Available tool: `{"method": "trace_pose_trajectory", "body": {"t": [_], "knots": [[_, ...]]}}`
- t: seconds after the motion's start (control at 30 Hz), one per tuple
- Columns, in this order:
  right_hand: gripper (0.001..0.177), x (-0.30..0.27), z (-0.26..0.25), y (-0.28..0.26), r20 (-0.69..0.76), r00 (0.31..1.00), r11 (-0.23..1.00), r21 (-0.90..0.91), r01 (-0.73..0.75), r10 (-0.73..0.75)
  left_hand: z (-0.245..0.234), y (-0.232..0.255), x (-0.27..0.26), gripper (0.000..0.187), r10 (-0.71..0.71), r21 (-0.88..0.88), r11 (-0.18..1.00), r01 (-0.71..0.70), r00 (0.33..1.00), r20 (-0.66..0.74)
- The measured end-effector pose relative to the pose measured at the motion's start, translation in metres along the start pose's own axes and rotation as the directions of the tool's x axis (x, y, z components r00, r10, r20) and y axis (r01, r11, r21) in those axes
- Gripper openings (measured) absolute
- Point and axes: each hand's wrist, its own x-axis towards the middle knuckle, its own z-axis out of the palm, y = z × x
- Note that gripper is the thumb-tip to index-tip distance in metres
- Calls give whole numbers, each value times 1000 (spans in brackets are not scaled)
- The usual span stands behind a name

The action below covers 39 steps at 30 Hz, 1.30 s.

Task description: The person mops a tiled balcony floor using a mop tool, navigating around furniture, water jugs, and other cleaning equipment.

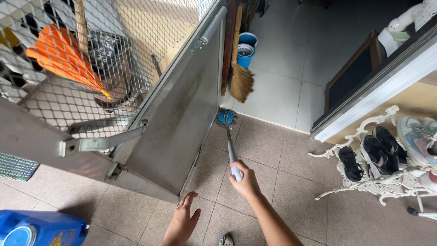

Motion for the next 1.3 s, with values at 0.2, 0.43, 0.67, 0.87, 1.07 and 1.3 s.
{"method": "trace_pose_trajectory", "body": {"t": [0.2,0.43,0.67,0.87,1.07,1.3], "knots": [[29,-103,8,-31,88,995,992,105,-63,54,-1,17,-18,58,-101,57,994,92,980,169],[26,-222,-83,-156,364,930,999,-34,-30,41,9,64,-50,67,-94,106,993,56,914,394],[9,-313,-53,-183,-297,797,846,-82,527,-526,51,44,-106,76,192,-156,978,-136,878,438],[13,-389,-23,-149,-246,969,920,374,117,-23,125,7,-140,44,371,-95,926,-366,826,424],[16,-444,-53,-134,-401,894,956,276,-93,203,176,47,-176,18,669,-374,743,-555,622,407],[19,-464,-1,-66,-643,731,966,-62,251,-231,177,81,-178,33,449,-128,839,-529,539,712]]}}
